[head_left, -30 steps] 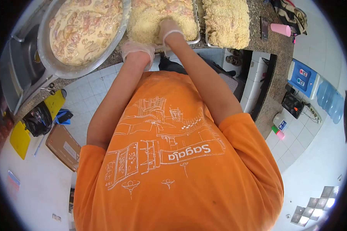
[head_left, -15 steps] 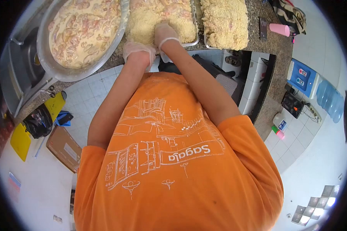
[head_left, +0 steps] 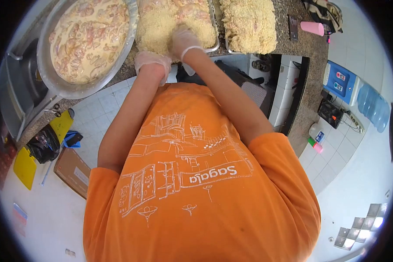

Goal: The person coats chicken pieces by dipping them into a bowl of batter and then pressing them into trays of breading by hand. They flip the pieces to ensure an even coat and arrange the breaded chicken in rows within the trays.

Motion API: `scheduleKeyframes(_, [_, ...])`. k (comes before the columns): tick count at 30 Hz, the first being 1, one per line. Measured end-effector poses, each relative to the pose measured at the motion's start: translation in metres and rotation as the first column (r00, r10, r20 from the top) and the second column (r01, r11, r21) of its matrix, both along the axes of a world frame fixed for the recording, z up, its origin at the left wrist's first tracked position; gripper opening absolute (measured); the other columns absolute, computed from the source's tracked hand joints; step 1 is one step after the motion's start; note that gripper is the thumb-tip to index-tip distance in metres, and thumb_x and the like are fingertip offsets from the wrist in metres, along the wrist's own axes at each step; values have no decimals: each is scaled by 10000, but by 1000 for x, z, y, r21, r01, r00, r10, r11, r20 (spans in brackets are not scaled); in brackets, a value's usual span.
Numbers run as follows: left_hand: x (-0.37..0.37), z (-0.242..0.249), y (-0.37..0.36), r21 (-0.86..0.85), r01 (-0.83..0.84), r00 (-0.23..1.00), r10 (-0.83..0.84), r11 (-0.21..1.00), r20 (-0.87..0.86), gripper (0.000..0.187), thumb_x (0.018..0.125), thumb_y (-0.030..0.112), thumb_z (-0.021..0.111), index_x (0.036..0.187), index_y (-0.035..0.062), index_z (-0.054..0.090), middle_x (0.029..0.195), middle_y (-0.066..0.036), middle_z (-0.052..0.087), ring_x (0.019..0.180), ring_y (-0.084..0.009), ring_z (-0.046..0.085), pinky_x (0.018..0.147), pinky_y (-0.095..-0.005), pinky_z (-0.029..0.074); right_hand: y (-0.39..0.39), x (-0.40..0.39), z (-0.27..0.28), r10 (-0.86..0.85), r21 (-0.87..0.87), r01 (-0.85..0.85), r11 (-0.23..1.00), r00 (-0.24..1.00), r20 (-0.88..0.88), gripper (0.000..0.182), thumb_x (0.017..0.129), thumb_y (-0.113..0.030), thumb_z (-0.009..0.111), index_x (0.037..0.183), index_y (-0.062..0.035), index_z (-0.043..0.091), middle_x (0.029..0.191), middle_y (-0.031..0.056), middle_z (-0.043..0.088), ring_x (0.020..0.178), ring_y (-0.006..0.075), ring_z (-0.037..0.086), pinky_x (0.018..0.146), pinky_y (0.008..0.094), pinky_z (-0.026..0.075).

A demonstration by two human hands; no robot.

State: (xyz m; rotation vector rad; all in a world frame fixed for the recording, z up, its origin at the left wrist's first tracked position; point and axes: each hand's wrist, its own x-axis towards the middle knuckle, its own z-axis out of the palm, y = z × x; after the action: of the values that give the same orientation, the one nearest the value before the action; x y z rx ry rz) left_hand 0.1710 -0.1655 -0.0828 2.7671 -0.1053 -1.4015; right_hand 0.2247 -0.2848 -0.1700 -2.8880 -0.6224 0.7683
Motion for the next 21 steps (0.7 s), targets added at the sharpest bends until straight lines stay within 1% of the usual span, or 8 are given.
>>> scheduleKeyframes(2, [4,-4,1,36,119,991,-117,992,-57,313,877,240,635,1173,193,725,1218,-61,712,1105,-243,686,895,-390,550,3,-2,-33,-15,-74,24,997,991,132,436,840,-246,650,1120,88,640,1145,269,663,1001,379,690,859,412,560])
scheduleKeyframes(5, [8,-2,-2,33,183,981,-181,983,-66,297,792,179,707,1082,206,765,1133,-41,745,1049,-238,710,840,-382,570,1,10,-40,-125,125,115,985,989,77,342,829,-190,608,1048,63,677,1087,275,680,975,372,701,843,422,569])
scheduleKeyframes(7, [13,16,-4,-1,214,960,-211,977,-185,406,1026,245,390,1340,122,615,1241,-82,698,1169,-287,654,1021,-431,486,-2,33,-8,67,12,-67,998,998,-2,283,833,-188,606,963,45,701,1015,277,694,953,385,702,843,421,571])
scheduleKeyframes(11, [-1,2,-6,-51,247,969,-247,968,2,421,1032,219,376,1409,149,550,1281,-76,679,1181,-292,647,1030,-425,474,-21,61,93,-133,190,116,975,988,79,284,839,-201,613,934,50,704,976,280,698,954,387,699,862,415,567])
scheduleKeyframes(13, [-2,-15,-9,-54,-5,994,11,999,106,566,852,246,668,1404,233,547,1267,-51,689,1141,-260,667,965,-386,517,-17,70,140,-479,30,556,831,741,-471,351,943,-121,601,1264,21,602,1220,212,652,1108,325,627,934,422,507])
scheduleKeyframes(14, [-4,-17,-9,-55,-3,994,9,998,107,566,852,246,668,1404,233,547,1267,-51,689,1141,-260,667,965,-386,517,-20,65,131,-481,30,557,830,741,-469,351,943,-121,601,1264,21,602,1220,212,652,1108,325,627,934,422,507])
scheduleKeyframes(16, [-6,-6,-7,2,40,989,-40,999,141,472,884,244,620,1355,215,603,1271,-54,687,1158,-255,658,959,-375,519,-27,45,90,-30,102,20,995,995,95,318,861,-168,600,1098,27,682,1001,233,711,924,379,709,858,419,566])
scheduleKeyframes(21, [9,9,-3,48,248,965,-242,968,-104,365,949,202,520,1286,195,661,1294,-51,674,1187,-253,645,999,-394,490,7,-7,13,-28,45,20,999,983,181,247,868,-107,583,1025,53,686,1055,252,693,981,362,699,837,404,570])
